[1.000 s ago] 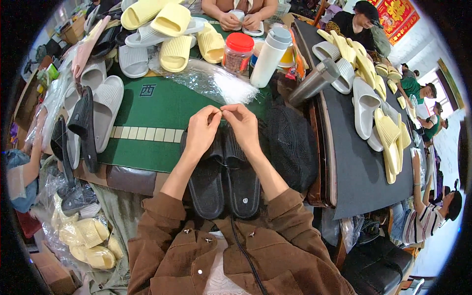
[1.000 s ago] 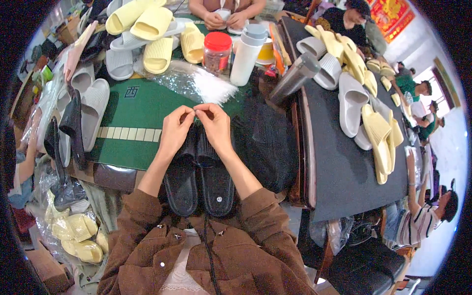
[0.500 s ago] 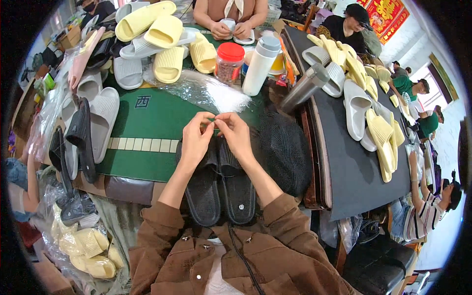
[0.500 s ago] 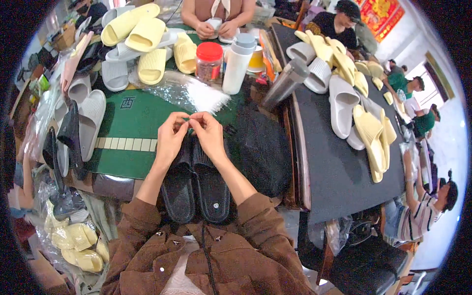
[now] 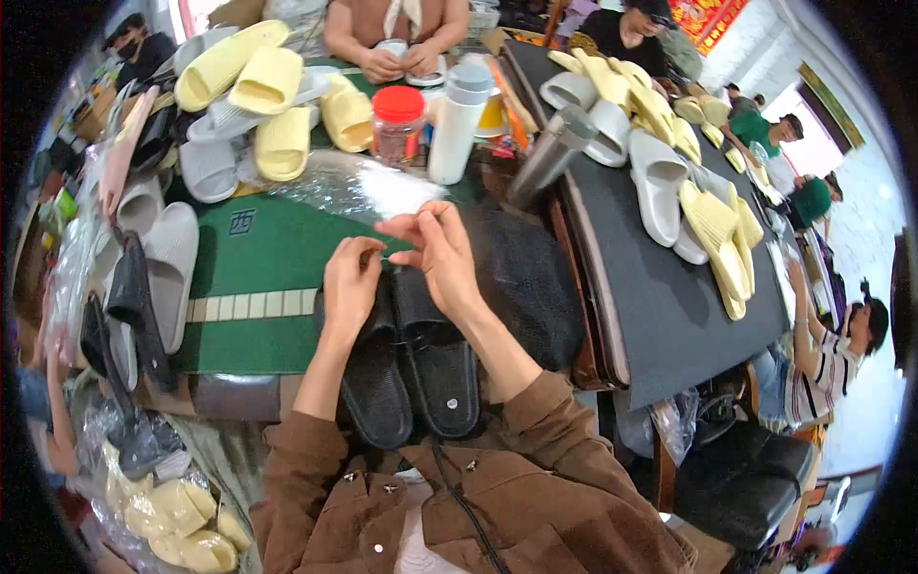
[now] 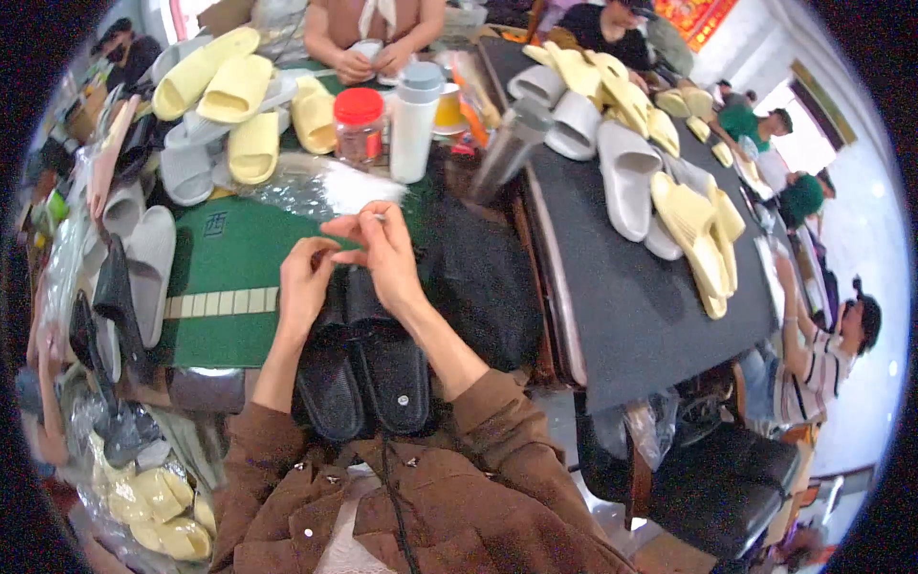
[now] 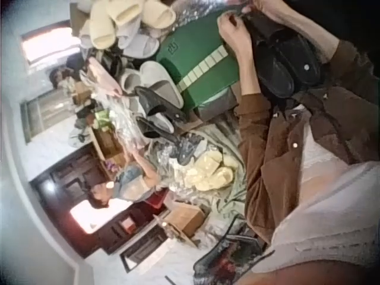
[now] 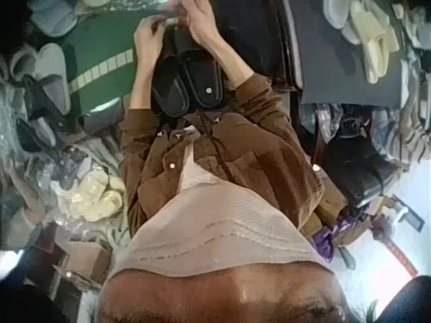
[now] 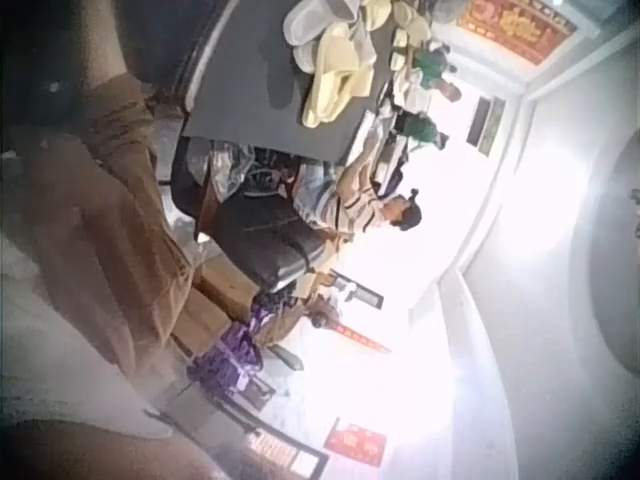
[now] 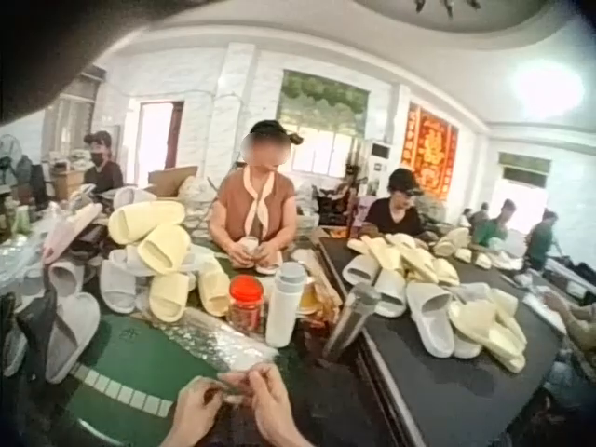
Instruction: Assembling and finishing various types of slippers and shoes by hand in a workshop.
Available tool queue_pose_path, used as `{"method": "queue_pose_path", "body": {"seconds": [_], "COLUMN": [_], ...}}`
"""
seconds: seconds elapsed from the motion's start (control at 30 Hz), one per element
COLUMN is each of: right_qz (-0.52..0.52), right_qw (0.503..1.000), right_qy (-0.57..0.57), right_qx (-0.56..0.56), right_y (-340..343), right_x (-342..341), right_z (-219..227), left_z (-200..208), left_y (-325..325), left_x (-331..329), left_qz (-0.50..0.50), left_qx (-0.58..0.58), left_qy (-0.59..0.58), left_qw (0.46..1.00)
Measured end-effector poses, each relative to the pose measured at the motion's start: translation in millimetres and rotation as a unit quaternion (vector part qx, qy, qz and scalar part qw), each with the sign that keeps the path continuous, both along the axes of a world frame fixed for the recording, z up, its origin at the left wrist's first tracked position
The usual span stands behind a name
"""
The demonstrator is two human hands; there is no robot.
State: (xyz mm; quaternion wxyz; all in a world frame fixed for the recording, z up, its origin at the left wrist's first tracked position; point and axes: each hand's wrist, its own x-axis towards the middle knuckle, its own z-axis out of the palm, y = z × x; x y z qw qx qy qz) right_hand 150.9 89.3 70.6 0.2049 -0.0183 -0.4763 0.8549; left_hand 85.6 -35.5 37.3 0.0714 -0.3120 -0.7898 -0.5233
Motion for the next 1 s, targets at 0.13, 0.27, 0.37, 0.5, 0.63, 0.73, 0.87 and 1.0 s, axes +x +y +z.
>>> {"method": "queue_pose_path", "body": {"seconds": [0.13, 0.27, 0.37, 0.5, 0.63, 0.73, 0.87, 1.0], "right_qz": [-0.002, -0.075, -0.208, -0.469, -0.594, -0.626, -0.591, -0.534], "right_qw": [0.999, 0.982, 0.938, 0.831, 0.723, 0.642, 0.468, 0.406], "right_qy": [0.031, -0.008, 0.042, -0.015, -0.112, -0.169, -0.357, -0.409], "right_qx": [0.032, 0.174, 0.274, 0.299, 0.335, 0.409, 0.551, 0.619], "right_y": [0, 5, 35, 107, 213, 297, 345, 382], "right_x": [47, 120, 168, 211, 254, 275, 275, 259], "right_z": [39, 89, 98, 109, 102, 89, 92, 90], "left_z": [-2, 2, 2, -2, -3, -1, -4, -7], "left_y": [5, 1, -1, -1, 2, 3, 3, 1], "left_x": [0, -2, -2, -5, -5, -3, -3, -4], "left_qz": [-0.025, -0.006, -0.014, -0.030, -0.036, -0.038, -0.039, -0.036], "left_qx": [0.009, -0.016, -0.015, -0.023, -0.027, -0.028, -0.015, -0.019], "left_qy": [-0.006, -0.043, -0.037, -0.062, -0.072, -0.083, -0.079, -0.090], "left_qw": [1.000, 0.999, 0.999, 0.997, 0.996, 0.995, 0.996, 0.995]}}
